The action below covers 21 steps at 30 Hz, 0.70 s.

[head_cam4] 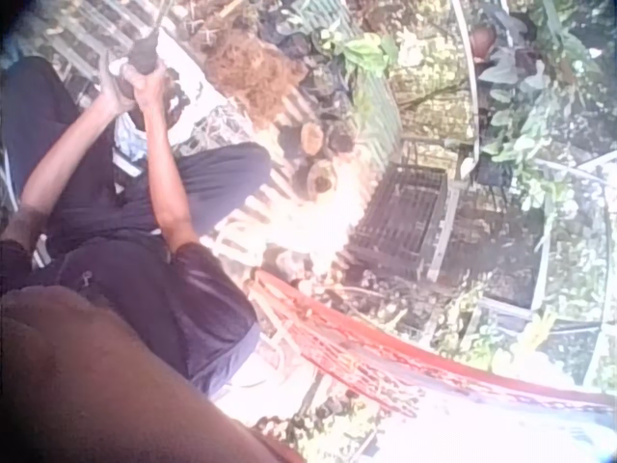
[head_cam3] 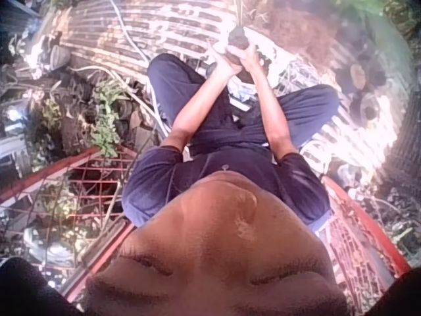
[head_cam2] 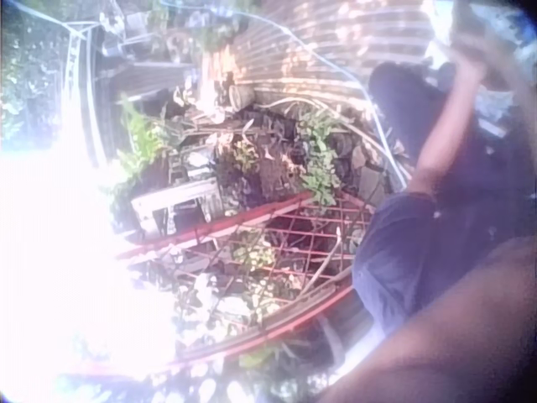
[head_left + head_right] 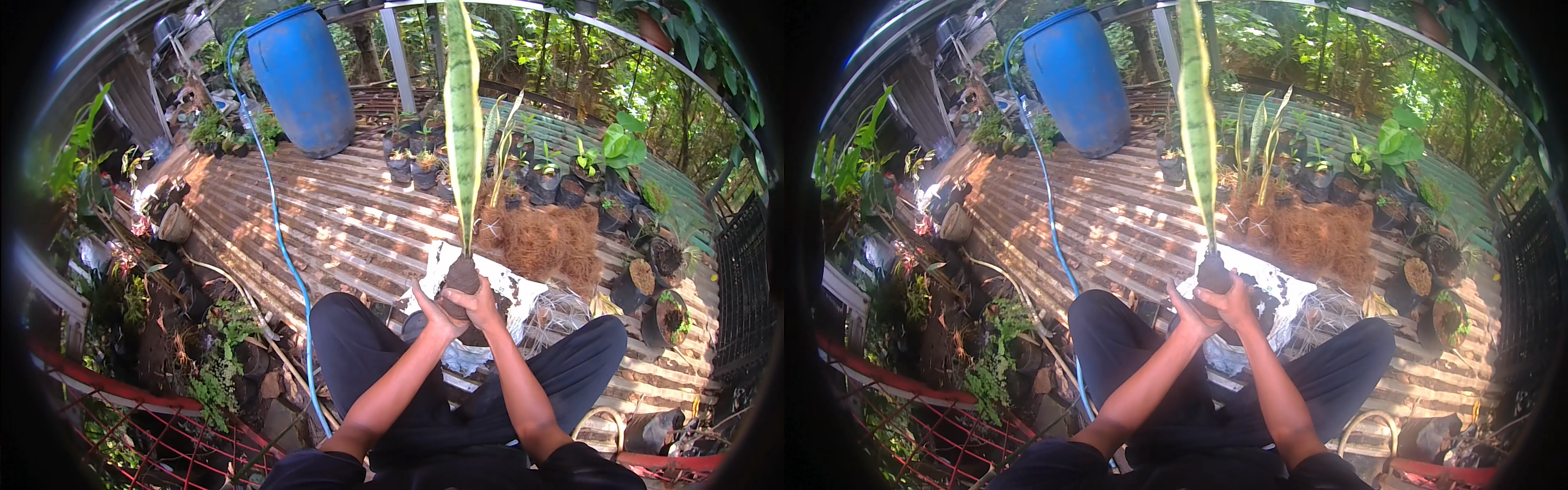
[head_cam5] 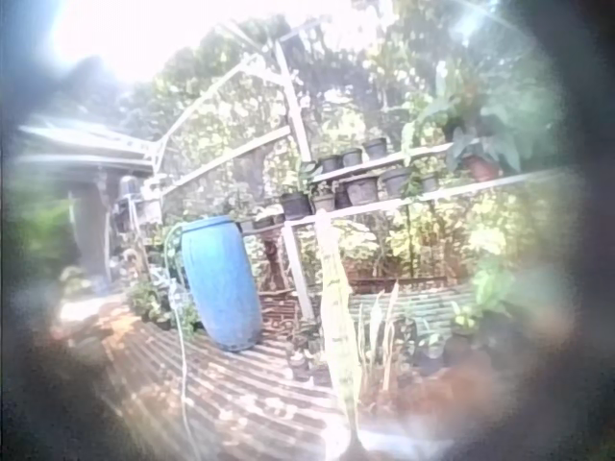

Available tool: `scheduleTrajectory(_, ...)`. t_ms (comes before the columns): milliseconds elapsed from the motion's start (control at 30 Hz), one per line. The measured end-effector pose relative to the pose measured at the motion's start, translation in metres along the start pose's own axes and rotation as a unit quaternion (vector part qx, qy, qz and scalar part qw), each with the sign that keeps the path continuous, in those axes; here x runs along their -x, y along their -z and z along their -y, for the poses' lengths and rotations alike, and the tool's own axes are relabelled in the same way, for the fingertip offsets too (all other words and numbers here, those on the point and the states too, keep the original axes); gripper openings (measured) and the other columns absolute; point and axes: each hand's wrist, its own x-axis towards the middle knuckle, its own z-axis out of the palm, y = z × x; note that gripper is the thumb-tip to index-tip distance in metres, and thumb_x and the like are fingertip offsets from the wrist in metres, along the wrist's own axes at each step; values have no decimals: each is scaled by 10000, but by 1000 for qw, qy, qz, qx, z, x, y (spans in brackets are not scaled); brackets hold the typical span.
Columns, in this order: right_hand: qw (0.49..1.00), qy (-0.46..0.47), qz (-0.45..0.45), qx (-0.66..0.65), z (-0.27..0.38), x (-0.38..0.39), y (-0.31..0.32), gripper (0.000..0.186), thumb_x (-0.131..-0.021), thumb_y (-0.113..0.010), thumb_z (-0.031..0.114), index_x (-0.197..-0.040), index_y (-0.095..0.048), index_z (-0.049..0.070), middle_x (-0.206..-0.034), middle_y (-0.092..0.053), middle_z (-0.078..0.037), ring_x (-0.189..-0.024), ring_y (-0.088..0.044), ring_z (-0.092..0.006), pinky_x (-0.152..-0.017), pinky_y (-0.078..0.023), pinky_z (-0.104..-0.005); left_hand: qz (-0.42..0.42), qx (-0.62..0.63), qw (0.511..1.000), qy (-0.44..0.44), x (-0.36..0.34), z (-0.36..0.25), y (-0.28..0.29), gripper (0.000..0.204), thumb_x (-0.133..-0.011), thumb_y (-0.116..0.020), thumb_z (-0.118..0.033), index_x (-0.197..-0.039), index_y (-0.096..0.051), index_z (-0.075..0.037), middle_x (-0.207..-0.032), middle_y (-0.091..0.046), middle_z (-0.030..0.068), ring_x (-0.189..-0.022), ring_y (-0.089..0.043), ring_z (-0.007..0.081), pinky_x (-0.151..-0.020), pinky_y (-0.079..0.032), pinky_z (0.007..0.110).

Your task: The person sits cross-legged and repeatedly packs soil around the root base of a single snake plant, shaping it into a compact ball by hand. The person rotates the plant and adds more soil from a nearby bag to build up the root ball.

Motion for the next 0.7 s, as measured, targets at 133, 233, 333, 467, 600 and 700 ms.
scheduleTrajectory(133,998,-13,-5,-63,8,0,-1,499,-770,-850,208,-1155,-628,-19,-1016,-717,-98,-932,-679,-184,-860,-525,-338,-12,16,1000,-3,-3,1,10,1072,-748,-329,-935,-1381,-547,-98,-1358,-582,123,-1220,-577,307,-1080,-415,467)
scheduleTrajectory(233,997,20,7,-81,20,-1,0,543,-779,-848,214,-1200,-598,-20,-1000,-716,-84,-936,-676,-175,-872,-524,-332,203,99,974,12,-16,-2,19,1060,-774,-341,-911,-1406,-514,-78,-1380,-568,121,-1234,-573,293,-1076,-427,447)
scheduleTrajectory(333,998,50,0,-49,24,-1,0,613,-777,-859,219,-1256,-558,-17,-1045,-704,-93,-987,-664,-184,-915,-511,-340,79,80,993,-28,-16,8,19,1031,-804,-343,-882,-1434,-488,-79,-1401,-554,117,-1250,-568,279,-1080,-431,431)
scheduleTrajectory(467,995,87,3,53,19,-3,4,725,-748,-889,259,-1306,-513,-11,-1185,-650,-123,-1118,-611,-205,-1003,-460,-358,9,6,1000,-24,-5,6,5,1013,-828,-323,-862,-1466,-462,-88,-1417,-542,104,-1275,-554,274,-1102,-416,445)
scheduleTrajectory(600,996,78,31,12,19,-6,12,845,-695,-921,343,-1321,-472,-4,-1276,-579,-131,-1216,-533,-200,-1053,-409,-356,-21,-30,999,34,-3,-6,-3,974,-831,-315,-860,-1438,-504,-122,-1409,-549,84,-1287,-539,271,-1108,-399,462)
scheduleTrajectory(700,992,76,47,-94,16,-1,1,775,-702,-922,293,-1281,-488,14,-1112,-658,-95,-1021,-631,-184,-948,-491,-345,-29,-23,998,46,-9,-2,-1,1023,-811,-217,-882,-1460,-462,-130,-1464,-487,106,-1334,-472,320,-1131,-338,492)
